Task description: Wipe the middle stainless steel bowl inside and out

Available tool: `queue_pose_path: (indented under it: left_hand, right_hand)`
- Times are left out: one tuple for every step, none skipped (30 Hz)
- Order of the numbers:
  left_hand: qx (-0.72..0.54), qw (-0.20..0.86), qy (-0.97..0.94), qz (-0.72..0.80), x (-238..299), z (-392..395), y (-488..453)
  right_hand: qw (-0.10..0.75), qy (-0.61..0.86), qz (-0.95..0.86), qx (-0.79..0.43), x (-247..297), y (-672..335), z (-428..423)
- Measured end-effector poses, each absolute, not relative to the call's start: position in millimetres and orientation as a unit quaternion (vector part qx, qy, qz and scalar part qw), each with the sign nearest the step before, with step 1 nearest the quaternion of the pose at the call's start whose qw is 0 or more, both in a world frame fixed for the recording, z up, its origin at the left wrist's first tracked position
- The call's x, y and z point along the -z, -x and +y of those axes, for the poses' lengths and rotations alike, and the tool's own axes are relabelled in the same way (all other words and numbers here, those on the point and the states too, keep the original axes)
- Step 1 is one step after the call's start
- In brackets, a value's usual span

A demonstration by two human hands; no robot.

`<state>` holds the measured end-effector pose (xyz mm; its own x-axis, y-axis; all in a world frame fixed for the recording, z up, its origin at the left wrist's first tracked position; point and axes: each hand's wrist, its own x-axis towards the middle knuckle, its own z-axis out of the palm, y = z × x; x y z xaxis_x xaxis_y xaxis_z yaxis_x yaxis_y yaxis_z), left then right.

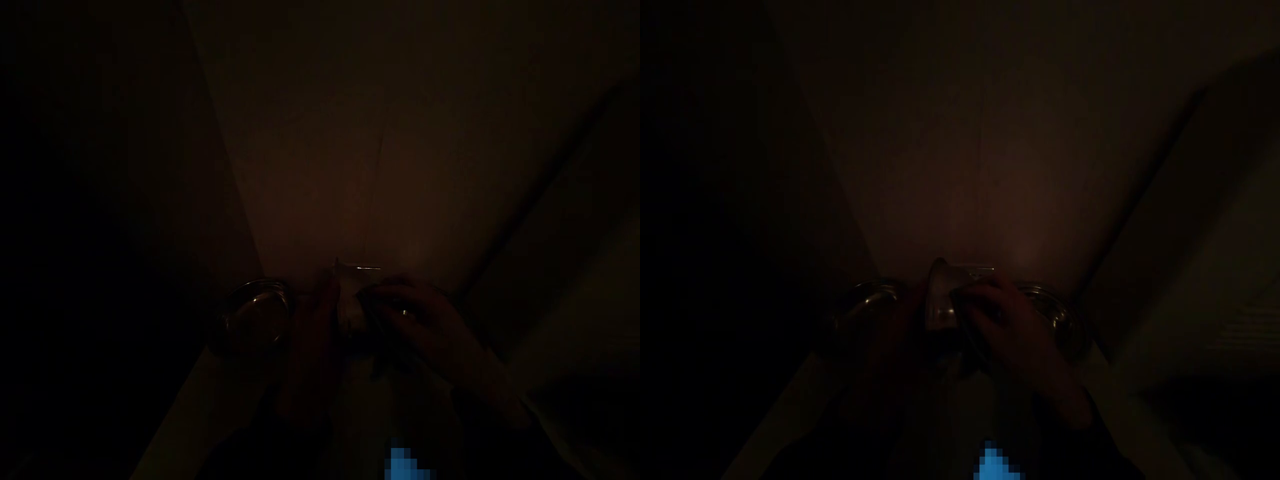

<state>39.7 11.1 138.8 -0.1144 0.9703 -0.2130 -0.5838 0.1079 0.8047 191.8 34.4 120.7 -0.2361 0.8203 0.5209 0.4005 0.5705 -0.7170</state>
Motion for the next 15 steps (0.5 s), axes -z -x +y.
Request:
queue_pose_path:
  left_hand:
    - [-0.625,0.622,-0.218,0.419,-144,9,-40]
    - [-0.617,0.627,-0.219,0.421,-149,8,-40]
    - [-0.619,0.623,-0.212,0.428,-153,6,-40]
    - [-0.621,0.617,-0.208,0.437,-156,5,-40]
    - [-0.62,0.611,-0.206,0.446,-157,5,-40]
    - [-0.62,0.607,-0.205,0.453,-156,5,-39]
    - [-0.62,0.604,-0.209,0.454,-153,6,-39]
    - [-0.617,0.606,-0.219,0.452,-149,8,-39]
    - [-0.622,0.607,-0.233,0.437,-144,10,-39]
    - [-0.629,0.603,-0.243,0.427,-140,12,-39]
    - [-0.629,0.597,-0.252,0.43,-136,13,-39]
    - [-0.627,0.588,-0.255,0.442,-133,14,-39]
    - [-0.622,0.581,-0.259,0.456,-131,15,-39]
    - [-0.618,0.576,-0.262,0.466,-131,15,-40]
    - [-0.621,0.571,-0.262,0.469,-131,15,-40]
  right_hand:
    - [0.469,0.409,-0.751,-0.22,-121,-190,34]
    - [0.468,0.412,-0.751,-0.216,-122,-189,33]
    - [0.465,0.413,-0.753,-0.212,-122,-189,33]
    - [0.46,0.411,-0.758,-0.211,-122,-188,32]
    - [0.454,0.408,-0.764,-0.211,-122,-188,31]
    - [0.446,0.406,-0.77,-0.211,-122,-189,30]
    - [0.442,0.404,-0.774,-0.207,-121,-189,29]
    - [0.439,0.404,-0.777,-0.201,-121,-189,29]
    - [0.437,0.405,-0.779,-0.194,-121,-188,28]
    - [0.435,0.407,-0.781,-0.186,-120,-187,27]
    - [0.434,0.411,-0.782,-0.176,-120,-186,26]
    - [0.432,0.414,-0.784,-0.167,-120,-185,25]
    - [0.43,0.416,-0.785,-0.159,-120,-183,25]
    - [0.429,0.416,-0.787,-0.153,-120,-182,24]
    - [0.431,0.416,-0.787,-0.148,-120,-180,24]
